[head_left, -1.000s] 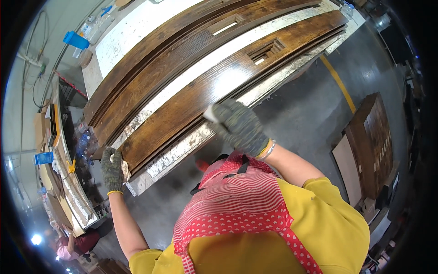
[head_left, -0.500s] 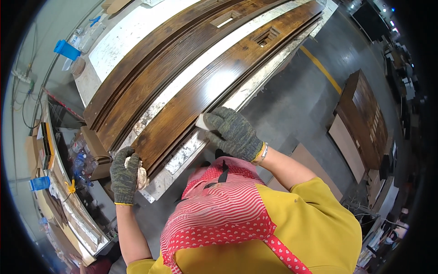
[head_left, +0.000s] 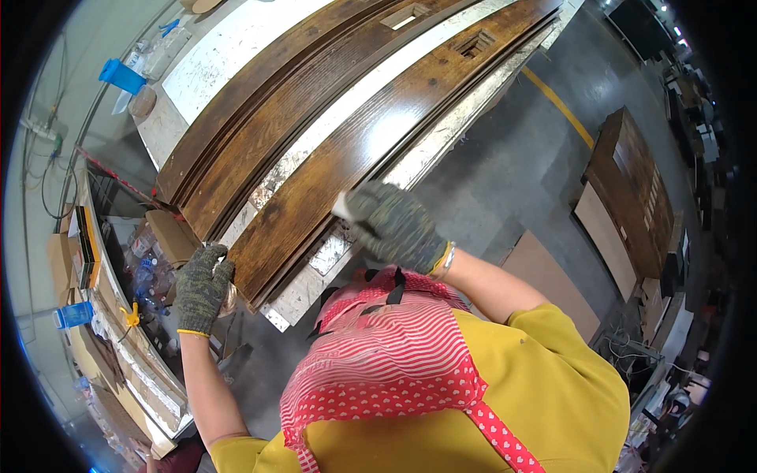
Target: The person wipes long wooden planks using a small cloth, moving the cloth along the length and edges of each plank.
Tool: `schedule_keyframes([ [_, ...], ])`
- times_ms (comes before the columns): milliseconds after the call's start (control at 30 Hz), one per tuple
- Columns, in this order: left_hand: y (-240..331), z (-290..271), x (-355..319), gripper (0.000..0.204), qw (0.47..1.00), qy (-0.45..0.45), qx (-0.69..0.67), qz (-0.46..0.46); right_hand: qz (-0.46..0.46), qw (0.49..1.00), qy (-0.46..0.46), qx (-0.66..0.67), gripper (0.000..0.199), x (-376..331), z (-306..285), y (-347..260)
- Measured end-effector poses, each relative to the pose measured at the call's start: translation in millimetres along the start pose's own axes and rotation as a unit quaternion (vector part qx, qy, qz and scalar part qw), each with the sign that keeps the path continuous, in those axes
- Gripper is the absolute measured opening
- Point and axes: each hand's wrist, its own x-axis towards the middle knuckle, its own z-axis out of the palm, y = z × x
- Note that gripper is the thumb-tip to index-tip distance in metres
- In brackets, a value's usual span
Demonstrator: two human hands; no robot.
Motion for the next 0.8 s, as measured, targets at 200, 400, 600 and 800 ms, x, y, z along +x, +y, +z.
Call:
schedule_keyframes([
  [200,-17.9,-9.7,-3.8,0.031,0.997,-0.066,0.044,-0.023,0.048,0.987,0.153,0.010,0.026,24.2,-33.3,42.5],
  [400,-31.3,2.1,-8.5,0.034,0.998,-0.052,-0.032,-0.026,0.017,0.999,0.025,-0.037,0.035,6.1,10.7,-12.5],
  [600,-37.8,-7.2,0.8,0.037,0.993,-0.103,-0.041,-0.033,-0.002,0.999,-0.008,0.046,0.040,-5.0,43.7,-52.5],
  [800,-36.8,-10.9,7.5,0.040,0.989,-0.143,-0.040,-0.019,0.061,0.998,-0.022,-0.004,0.040,7.4,25.0,-49.7],
])
